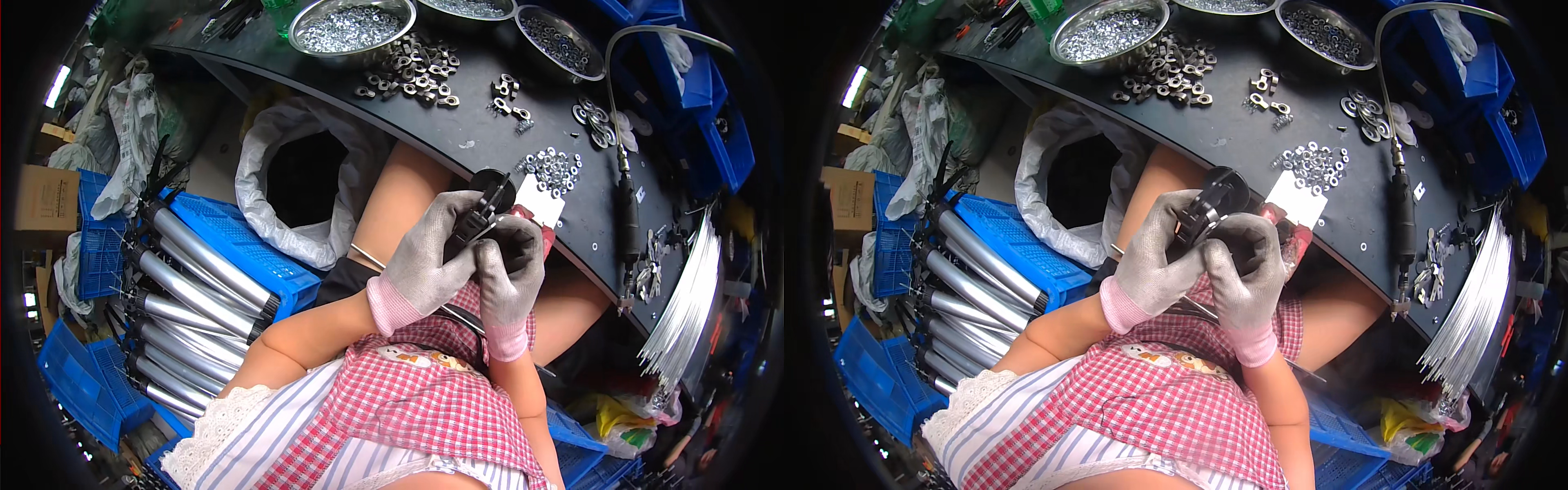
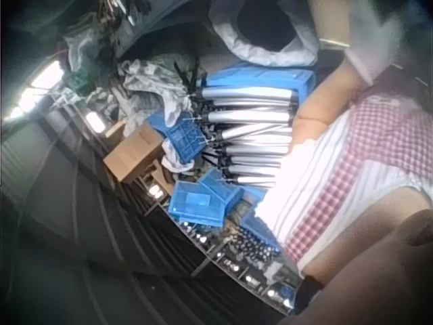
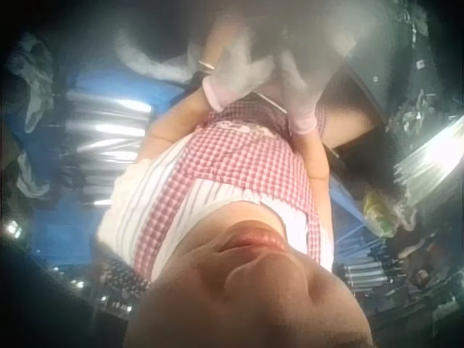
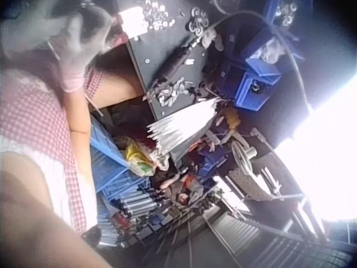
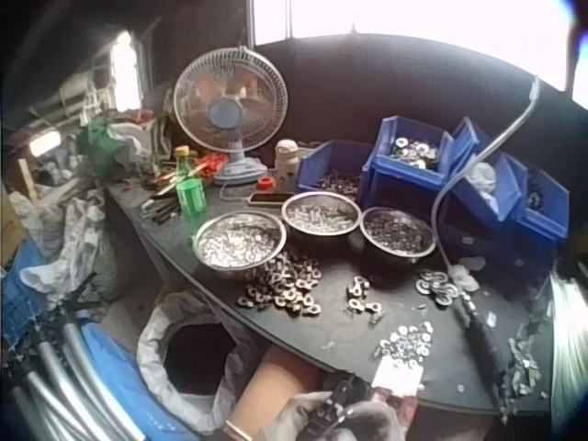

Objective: The person assembles components of a mechanical hardware device by hand, fitting washers, springs, pistons, and metal plates into a metal cylinder, then securing them with a pneumatic screwdriver, pliers, and a manual clamping tool.

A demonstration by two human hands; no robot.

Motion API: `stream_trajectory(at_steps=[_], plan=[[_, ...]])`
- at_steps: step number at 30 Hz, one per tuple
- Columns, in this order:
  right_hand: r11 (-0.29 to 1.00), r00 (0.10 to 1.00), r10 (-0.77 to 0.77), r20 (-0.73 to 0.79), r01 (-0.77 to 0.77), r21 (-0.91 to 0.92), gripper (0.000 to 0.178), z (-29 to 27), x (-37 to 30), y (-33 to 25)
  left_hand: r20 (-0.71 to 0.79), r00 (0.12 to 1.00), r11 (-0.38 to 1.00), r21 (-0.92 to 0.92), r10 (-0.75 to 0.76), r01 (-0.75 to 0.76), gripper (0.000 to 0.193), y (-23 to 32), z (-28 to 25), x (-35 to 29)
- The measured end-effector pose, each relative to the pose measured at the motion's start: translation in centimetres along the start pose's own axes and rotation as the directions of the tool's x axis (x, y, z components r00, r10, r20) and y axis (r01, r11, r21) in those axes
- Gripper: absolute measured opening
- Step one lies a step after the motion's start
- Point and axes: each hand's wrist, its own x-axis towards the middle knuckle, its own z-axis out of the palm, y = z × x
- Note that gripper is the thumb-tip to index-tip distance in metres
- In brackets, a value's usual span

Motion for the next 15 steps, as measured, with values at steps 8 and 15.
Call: stream_trajectory(at_steps=[8,15], plan=[[0.993,0.996,-0.092,-0.013,0.091,-0.069,0.022,-0.5,0.0,0.9,0.118,0.99,0.989,-0.124,-0.072,0.086,0.044,0.2,-0.1,0.1],[0.97,0.993,-0.056,-0.105,0.079,0.229,0.017,-0.3,-0.3,0.8,0.105,0.992,0.876,-0.471,-0.066,0.108,0.05,0.0,-0.8,0.5]])
